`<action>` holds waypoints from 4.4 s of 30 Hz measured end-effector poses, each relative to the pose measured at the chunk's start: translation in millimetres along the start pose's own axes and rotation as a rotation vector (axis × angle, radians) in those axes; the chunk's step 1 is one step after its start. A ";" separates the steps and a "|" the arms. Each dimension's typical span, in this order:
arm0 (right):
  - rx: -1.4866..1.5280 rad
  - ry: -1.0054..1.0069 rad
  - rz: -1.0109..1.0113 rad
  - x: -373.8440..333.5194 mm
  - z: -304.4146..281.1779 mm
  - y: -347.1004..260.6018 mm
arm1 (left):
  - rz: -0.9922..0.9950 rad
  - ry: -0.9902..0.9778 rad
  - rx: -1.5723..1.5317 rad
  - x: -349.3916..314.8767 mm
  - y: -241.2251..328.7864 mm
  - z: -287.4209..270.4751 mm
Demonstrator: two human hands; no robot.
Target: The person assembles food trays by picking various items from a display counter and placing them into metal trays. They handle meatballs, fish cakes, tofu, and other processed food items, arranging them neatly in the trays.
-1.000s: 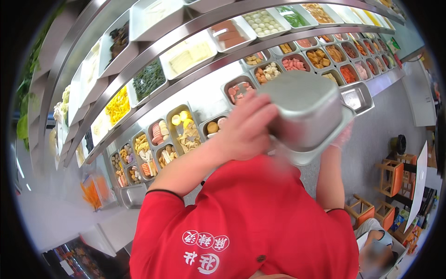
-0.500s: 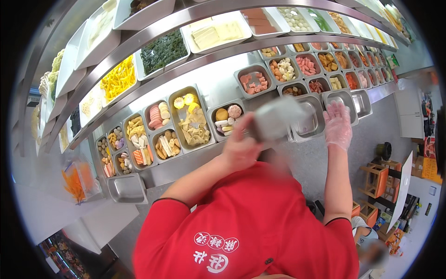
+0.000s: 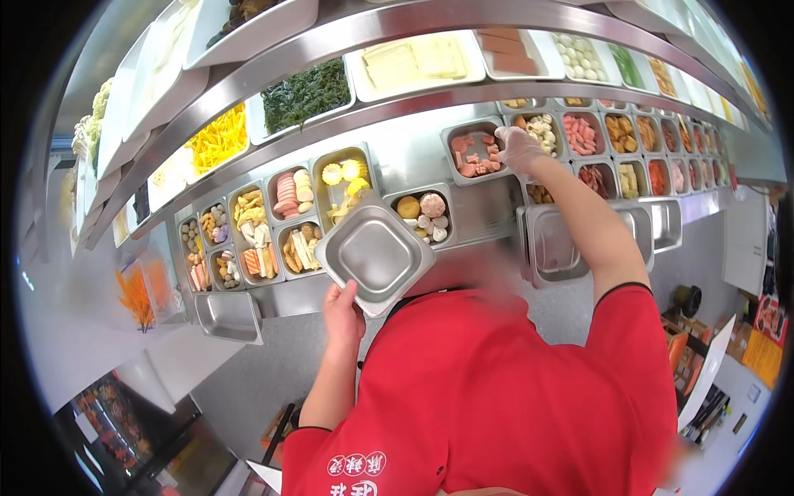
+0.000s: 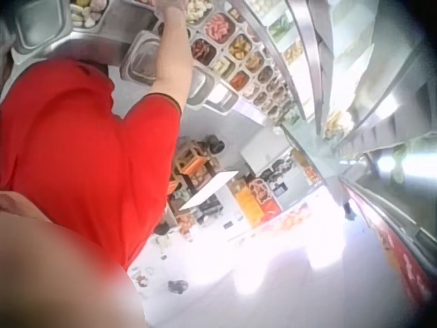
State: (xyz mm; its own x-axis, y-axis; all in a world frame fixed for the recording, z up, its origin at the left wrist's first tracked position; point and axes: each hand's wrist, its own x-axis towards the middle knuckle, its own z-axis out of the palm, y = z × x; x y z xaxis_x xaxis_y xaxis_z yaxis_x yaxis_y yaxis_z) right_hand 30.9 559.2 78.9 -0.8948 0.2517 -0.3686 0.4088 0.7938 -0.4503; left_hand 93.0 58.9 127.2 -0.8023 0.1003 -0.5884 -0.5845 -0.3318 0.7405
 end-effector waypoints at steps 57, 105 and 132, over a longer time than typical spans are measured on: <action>0.218 -0.109 -0.247 62.5 70.9 -24.5 | 0.219 0.040 0.558 130.7 -56.4 72.4; 2.054 0.328 0.476 -357.0 80.7 -100.7 | 1.813 -1.663 0.510 -109.9 51.0 345.4; 0.725 0.637 -0.152 -275.9 10.8 -94.1 | 0.558 -0.770 0.940 -2.3 26.2 201.0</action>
State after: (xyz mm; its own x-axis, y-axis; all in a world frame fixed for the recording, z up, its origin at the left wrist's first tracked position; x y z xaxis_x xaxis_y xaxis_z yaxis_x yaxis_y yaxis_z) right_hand 241.2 409.0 214.2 -0.7895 0.5959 0.1474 0.1011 0.3630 -0.9263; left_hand 55.2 238.5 213.3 -0.6408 0.7669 -0.0344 0.2307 0.2352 0.9442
